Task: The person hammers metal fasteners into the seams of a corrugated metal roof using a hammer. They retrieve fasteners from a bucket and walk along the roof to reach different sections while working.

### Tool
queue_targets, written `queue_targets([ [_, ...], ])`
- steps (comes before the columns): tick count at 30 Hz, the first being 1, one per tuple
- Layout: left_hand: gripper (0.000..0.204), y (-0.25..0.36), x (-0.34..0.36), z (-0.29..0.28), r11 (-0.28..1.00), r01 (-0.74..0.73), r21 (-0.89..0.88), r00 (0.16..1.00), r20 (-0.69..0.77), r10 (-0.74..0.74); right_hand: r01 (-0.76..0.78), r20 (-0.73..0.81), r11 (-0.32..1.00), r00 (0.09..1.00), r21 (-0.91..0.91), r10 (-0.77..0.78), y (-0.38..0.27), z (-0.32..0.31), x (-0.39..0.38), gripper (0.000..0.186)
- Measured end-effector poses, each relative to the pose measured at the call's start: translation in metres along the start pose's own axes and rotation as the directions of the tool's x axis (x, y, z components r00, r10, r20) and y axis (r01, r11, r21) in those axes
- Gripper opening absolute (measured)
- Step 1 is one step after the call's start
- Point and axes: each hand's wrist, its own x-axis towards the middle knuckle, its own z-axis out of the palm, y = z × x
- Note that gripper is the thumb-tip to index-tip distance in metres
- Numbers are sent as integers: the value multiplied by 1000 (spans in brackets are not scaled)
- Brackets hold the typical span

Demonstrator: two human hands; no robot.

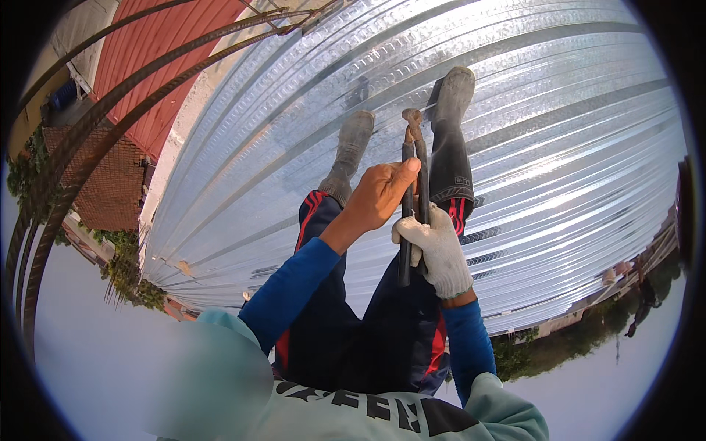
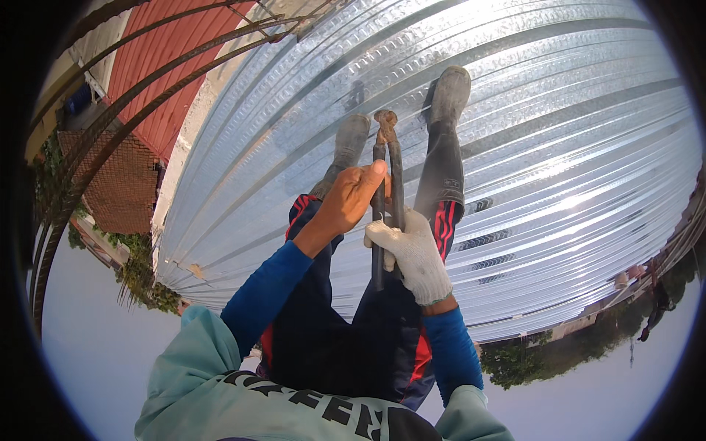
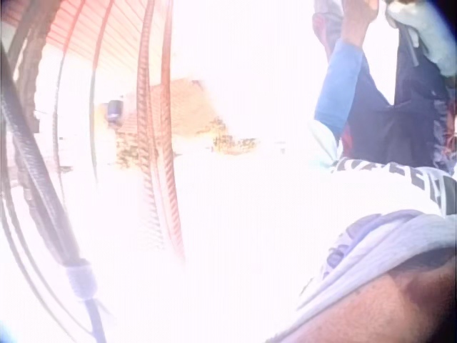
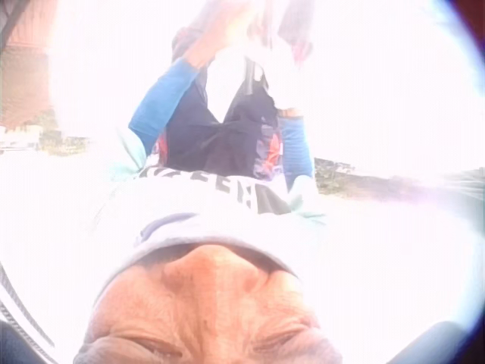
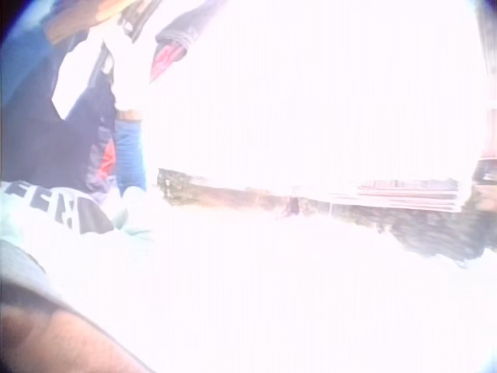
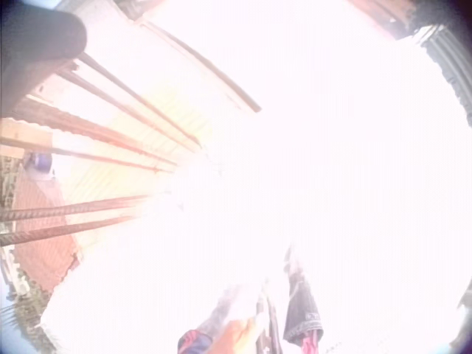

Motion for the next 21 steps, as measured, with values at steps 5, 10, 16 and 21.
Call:
queue_targets([
  [5, 56, -2, 11, -12, 805, 294, -516, 947, 43, -319, -2, -156, 958, 987, -287, -45, -70, -37, 0, 33],
  [10, 47, -25, -4, 23, 235, 212, -949, 945, 138, -296, -101, -222, 755, 973, -648, -61, -129, -101, -10, 31],
  [16, 49, -28, -4, 110, -126, 210, -970, 978, 211, 4, -152, -202, 446, 977, -882, -67, -171, -143, -9, 29],
  [21, 48, -15, 8, 179, -348, 152, -925, 988, 156, 17, -168, -197, 502, 980, -848, -4, -187, -127, -5, 25],
])
